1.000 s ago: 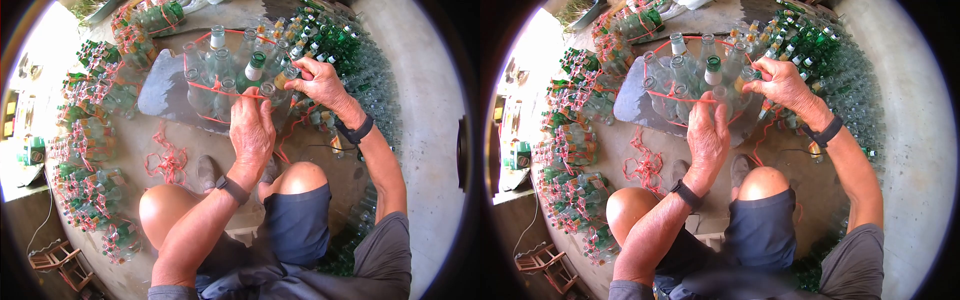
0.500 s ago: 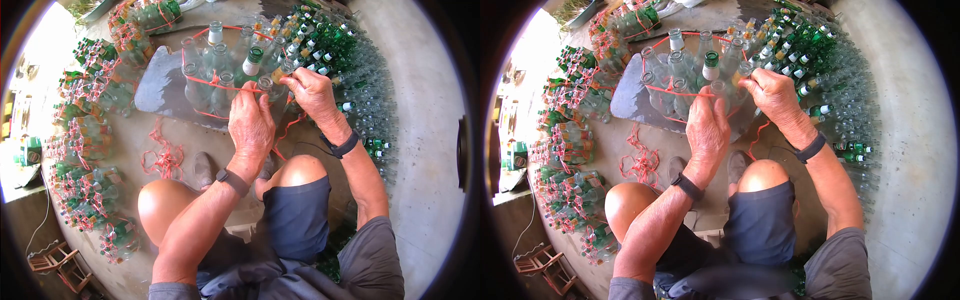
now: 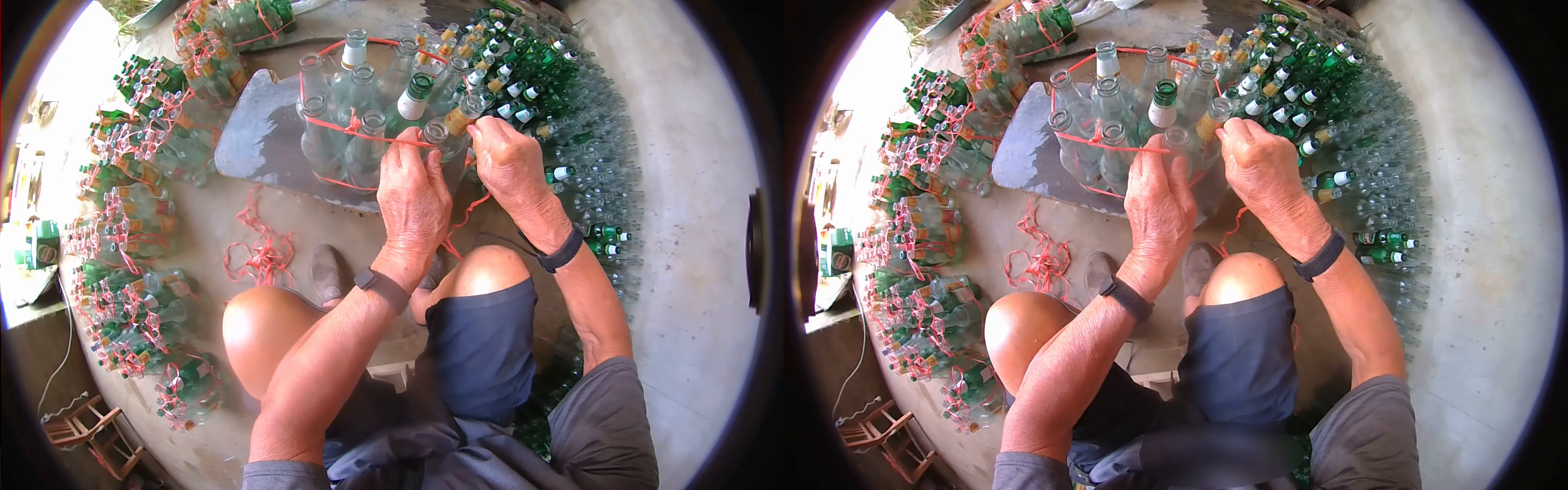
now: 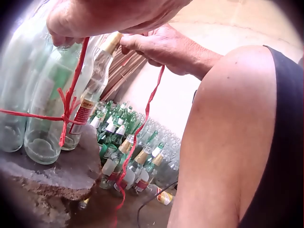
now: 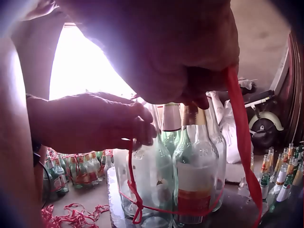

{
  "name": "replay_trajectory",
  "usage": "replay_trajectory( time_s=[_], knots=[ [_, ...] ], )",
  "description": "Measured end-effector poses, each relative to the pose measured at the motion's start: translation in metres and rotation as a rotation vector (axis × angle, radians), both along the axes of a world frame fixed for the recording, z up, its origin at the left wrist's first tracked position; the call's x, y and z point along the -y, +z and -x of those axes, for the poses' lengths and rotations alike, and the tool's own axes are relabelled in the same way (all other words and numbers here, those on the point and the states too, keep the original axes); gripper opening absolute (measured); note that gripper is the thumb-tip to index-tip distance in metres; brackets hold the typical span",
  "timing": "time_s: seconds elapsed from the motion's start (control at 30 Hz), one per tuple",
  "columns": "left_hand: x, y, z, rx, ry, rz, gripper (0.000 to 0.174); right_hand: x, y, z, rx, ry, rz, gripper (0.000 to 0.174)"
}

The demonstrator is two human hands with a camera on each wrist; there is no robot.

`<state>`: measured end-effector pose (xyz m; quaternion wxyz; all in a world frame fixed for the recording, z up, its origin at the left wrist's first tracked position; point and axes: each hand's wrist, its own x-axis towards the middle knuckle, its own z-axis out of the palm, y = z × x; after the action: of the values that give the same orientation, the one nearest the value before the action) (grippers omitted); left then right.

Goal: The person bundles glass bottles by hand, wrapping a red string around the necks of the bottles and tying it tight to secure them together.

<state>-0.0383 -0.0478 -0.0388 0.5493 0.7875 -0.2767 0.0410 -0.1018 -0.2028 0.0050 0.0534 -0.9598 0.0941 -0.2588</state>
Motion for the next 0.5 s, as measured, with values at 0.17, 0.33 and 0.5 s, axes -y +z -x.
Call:
replay_trajectory(
  time_s=[0.17, 0.33, 0.5],
  knots=[
    [0.001, -0.004, -0.001, 0.033, 0.001, 0.013, 0.039, -0.003, 0.005, 0.004, -0.078, 0.008, 0.063, 0.009],
    [-0.001, -0.003, -0.002, 0.023, -0.003, 0.019, 0.038, -0.012, 0.016, -0.001, -0.111, 0.008, 0.055, 0.006],
    [-0.002, -0.004, -0.004, 0.032, -0.007, 0.021, 0.038, -0.019, 0.017, -0.006, -0.150, -0.011, 0.053, 0.006]
  ],
)
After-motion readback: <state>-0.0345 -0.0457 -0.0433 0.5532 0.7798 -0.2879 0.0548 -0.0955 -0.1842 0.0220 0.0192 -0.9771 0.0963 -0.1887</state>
